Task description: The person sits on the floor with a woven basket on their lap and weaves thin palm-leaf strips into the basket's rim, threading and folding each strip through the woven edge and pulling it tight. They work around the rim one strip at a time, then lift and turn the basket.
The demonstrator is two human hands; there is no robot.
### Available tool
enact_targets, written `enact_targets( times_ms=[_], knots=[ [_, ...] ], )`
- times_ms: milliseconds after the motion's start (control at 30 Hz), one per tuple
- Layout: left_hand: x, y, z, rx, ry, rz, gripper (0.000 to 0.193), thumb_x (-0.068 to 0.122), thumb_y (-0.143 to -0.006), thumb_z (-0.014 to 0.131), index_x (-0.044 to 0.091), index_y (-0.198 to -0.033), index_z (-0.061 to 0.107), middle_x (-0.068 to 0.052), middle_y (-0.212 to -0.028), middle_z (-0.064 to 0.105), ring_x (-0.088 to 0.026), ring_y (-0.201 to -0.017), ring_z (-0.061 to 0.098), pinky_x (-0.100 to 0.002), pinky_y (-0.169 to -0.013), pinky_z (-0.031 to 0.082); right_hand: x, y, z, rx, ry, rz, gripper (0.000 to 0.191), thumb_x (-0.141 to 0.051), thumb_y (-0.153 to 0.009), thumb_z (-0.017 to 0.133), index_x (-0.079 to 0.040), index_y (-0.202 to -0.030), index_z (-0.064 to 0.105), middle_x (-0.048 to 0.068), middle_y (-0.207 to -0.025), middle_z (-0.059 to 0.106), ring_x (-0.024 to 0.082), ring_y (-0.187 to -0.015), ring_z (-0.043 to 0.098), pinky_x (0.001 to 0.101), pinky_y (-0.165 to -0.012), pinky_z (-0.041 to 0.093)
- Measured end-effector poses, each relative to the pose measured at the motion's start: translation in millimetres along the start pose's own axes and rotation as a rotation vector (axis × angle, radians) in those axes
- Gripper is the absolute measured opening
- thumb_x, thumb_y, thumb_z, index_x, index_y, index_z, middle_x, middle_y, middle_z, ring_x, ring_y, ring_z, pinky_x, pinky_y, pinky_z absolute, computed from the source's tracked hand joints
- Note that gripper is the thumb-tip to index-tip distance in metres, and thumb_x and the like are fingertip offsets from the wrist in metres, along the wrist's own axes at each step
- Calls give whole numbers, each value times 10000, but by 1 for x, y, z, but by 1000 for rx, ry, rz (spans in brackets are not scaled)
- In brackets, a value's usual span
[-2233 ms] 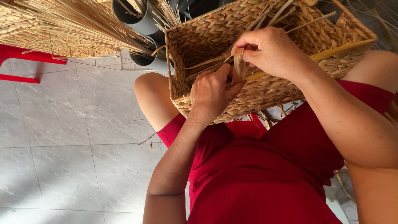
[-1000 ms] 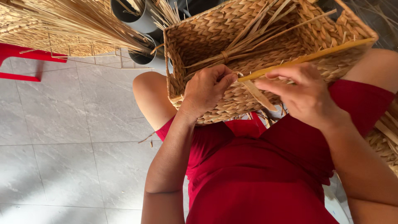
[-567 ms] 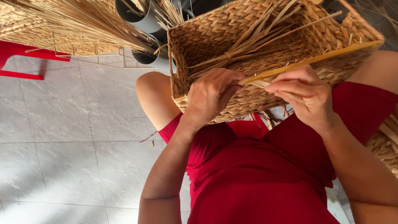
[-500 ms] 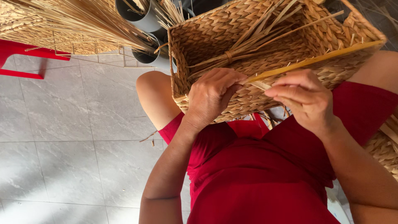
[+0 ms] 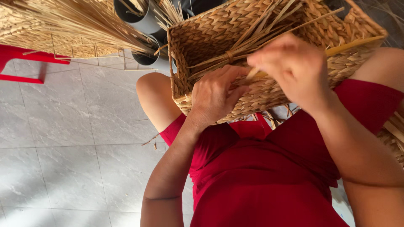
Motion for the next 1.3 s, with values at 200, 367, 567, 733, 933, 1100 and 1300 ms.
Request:
enact_targets(
  times_ms=[200,367,567,733,933,1100,1300],
  knots=[
    [-15,-9,9,9,-48,-278,181,333,-932,747,159,-977,749,-65,-799,741,-257,-730,734,-407,-656,560,30,-53,17,-3,-128,69,319,68,-1132,610,-43,-1430,599,21,-1107,709,99,-993,730,207,-818,639],
    [-14,-8,12,-40,21,-319,183,327,-925,741,153,-981,732,-58,-834,764,-232,-732,757,-401,-678,573,-8,-42,8,-81,347,-334,216,20,-844,811,-39,-1046,764,183,-1144,676,315,-1029,668,394,-824,594],
    [-14,-7,26,-137,19,-325,209,305,-846,774,151,-983,734,-48,-948,773,-259,-791,744,-418,-729,567,10,-29,8,-138,205,-71,152,-22,-935,795,-71,-1079,795,113,-1064,709,261,-939,700,366,-793,582],
    [-5,-7,33,-53,-137,-156,202,283,-828,799,130,-911,697,-64,-859,719,-290,-882,714,-473,-917,521,50,-17,24,-264,-184,356,138,-37,-1022,695,-75,-1129,773,35,-970,757,107,-836,745,261,-725,612],
    [-5,2,36,-62,-180,-120,284,277,-837,814,106,-956,621,-65,-865,686,-289,-899,687,-491,-989,497,71,-2,35,-356,-256,626,178,-45,-982,652,-91,-1111,766,25,-905,775,77,-760,735,238,-663,605],
    [-1,8,28,27,-86,-136,359,237,-813,841,91,-973,556,-51,-940,670,-295,-894,690,-435,-783,541,71,2,46,-428,-94,612,219,-40,-947,676,-108,-1122,787,65,-827,768,128,-683,703,300,-615,560],
    [-3,11,26,-1,13,-146,342,223,-837,830,90,-1044,593,-40,-986,692,-263,-854,728,-400,-697,564,76,9,57,-460,-17,531,203,-75,-901,715,-102,-1088,790,51,-903,783,147,-775,739,312,-682,572]
  ],
)
Point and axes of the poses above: each hand's wrist, its own y-axis away from the middle knuckle, its own z-axis out of the palm, x = y × z, the point moved 9 cm from there along -y, towards the middle knuckle
